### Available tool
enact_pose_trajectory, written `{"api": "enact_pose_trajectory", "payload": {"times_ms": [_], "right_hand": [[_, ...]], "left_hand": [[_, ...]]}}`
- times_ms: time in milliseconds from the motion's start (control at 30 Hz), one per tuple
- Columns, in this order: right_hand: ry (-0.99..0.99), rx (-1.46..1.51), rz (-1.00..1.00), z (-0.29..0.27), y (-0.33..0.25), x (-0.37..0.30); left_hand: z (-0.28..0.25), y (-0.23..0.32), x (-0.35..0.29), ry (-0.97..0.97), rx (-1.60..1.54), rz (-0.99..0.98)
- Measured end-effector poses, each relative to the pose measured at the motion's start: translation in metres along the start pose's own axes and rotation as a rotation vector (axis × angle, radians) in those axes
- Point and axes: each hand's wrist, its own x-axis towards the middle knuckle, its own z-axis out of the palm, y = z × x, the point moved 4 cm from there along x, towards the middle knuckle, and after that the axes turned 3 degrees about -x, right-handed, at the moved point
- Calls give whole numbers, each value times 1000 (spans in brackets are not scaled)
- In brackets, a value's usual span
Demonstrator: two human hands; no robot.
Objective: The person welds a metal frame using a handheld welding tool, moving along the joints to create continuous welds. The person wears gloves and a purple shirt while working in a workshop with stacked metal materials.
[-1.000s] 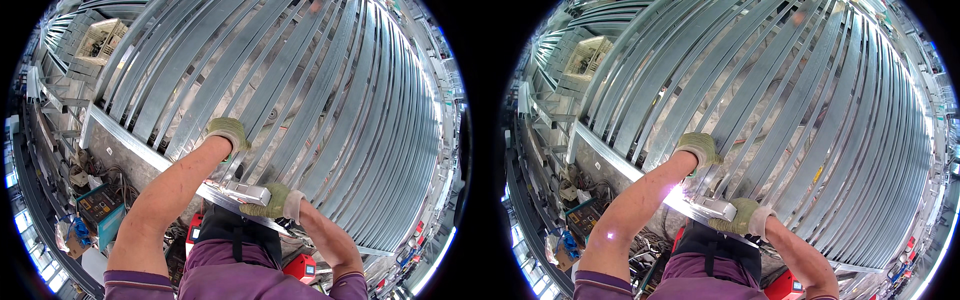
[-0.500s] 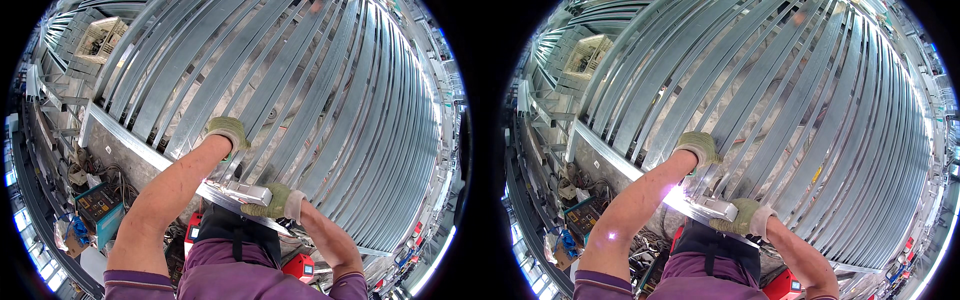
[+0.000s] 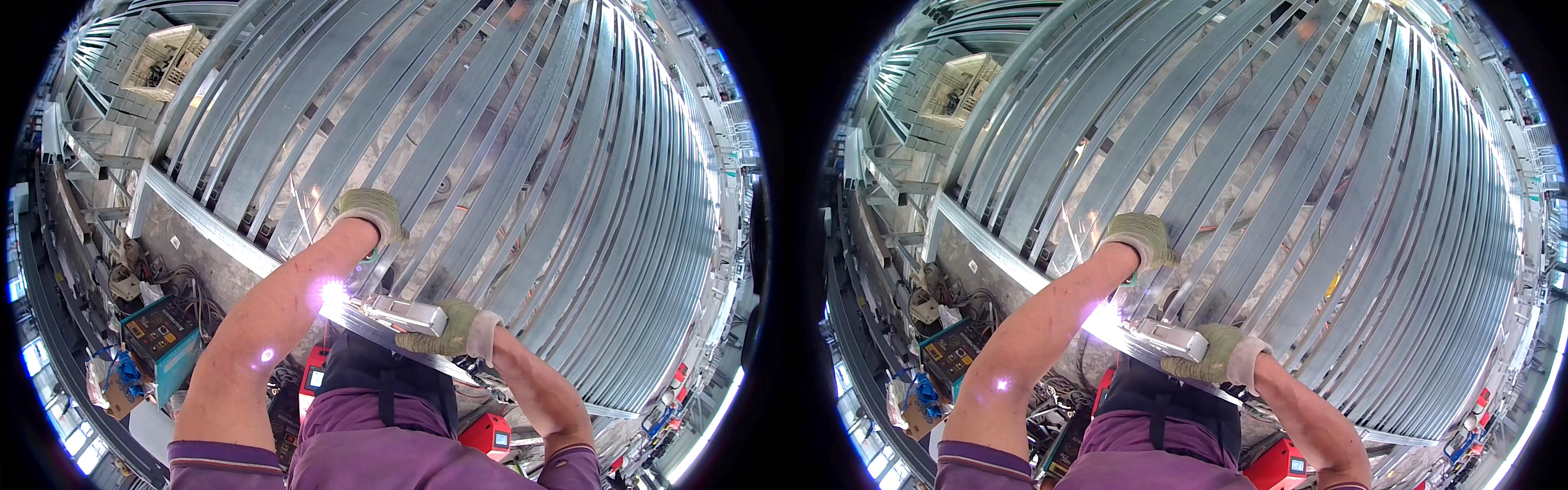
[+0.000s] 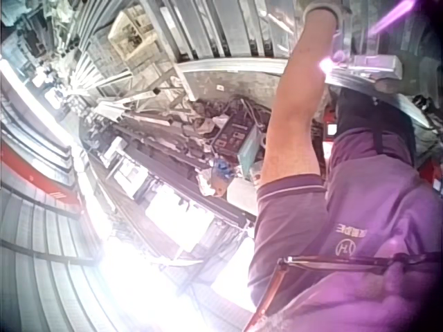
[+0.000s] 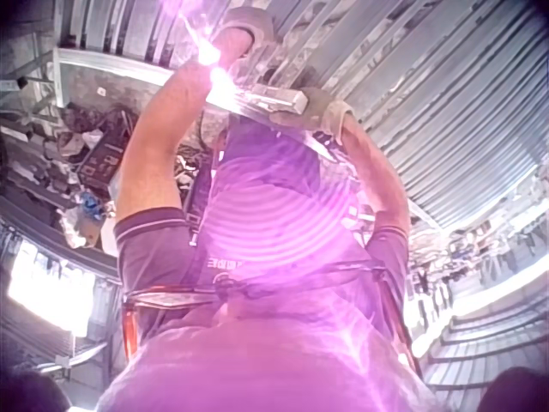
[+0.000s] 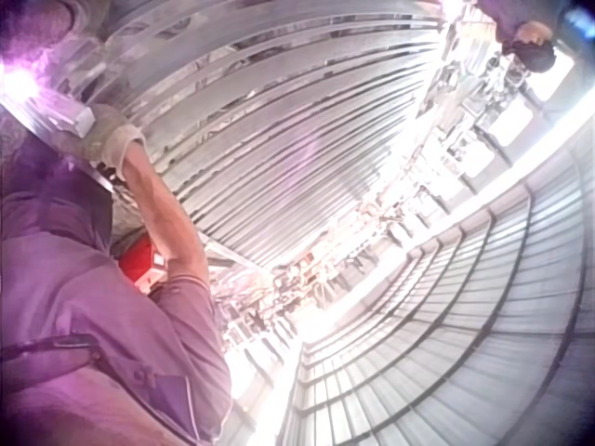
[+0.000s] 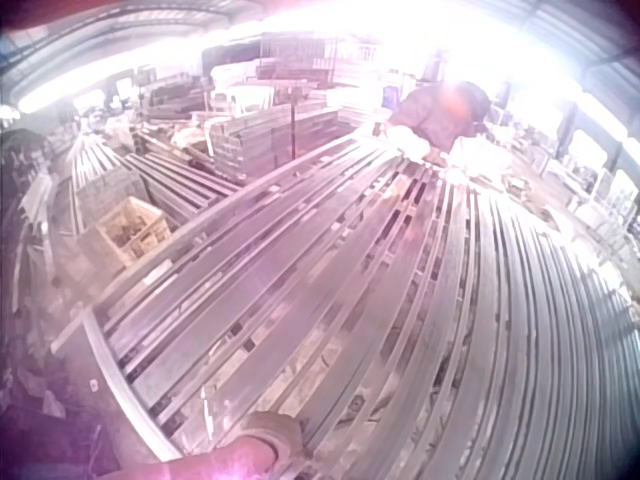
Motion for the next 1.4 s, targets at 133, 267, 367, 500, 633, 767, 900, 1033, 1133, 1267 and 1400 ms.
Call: {"api": "enact_pose_trajectory", "payload": {"times_ms": [133, 267, 367, 500, 633, 767, 900, 1033, 1133, 1267, 1400], "right_hand": [[-26, 47, 31, -5, -7, -3], [-28, 39, 50, -6, -6, -4], [-19, 73, 47, -5, -5, -6], [-19, 62, 26, -4, -3, -6], [-28, 87, 26, -7, -7, -10], [-34, 33, 76, -11, -12, -13], [-21, 47, 62, -9, -8, -14], [-19, 44, 72, -9, -8, -15], [-14, 57, 67, -10, -9, -17], [-18, 48, 73, -10, -8, -17], [-40, 47, 95, -7, -5, -17]], "left_hand": [[-1, 1, 0, -5, 3, 1], [1, -1, 2, 10, -7, 7], [0, 0, 2, -1, -11, 10], [0, 0, 2, -18, -6, 6], [3, -1, 5, -39, -20, -15], [3, -1, 6, -42, -23, -17], [1, 0, 5, -19, -4, 0], [1, -1, 3, -27, -7, -2], [0, 1, 2, -25, -12, -4], [-1, 0, 2, -30, -6, -9], [-1, 0, 1, -20, -10, -10]]}}
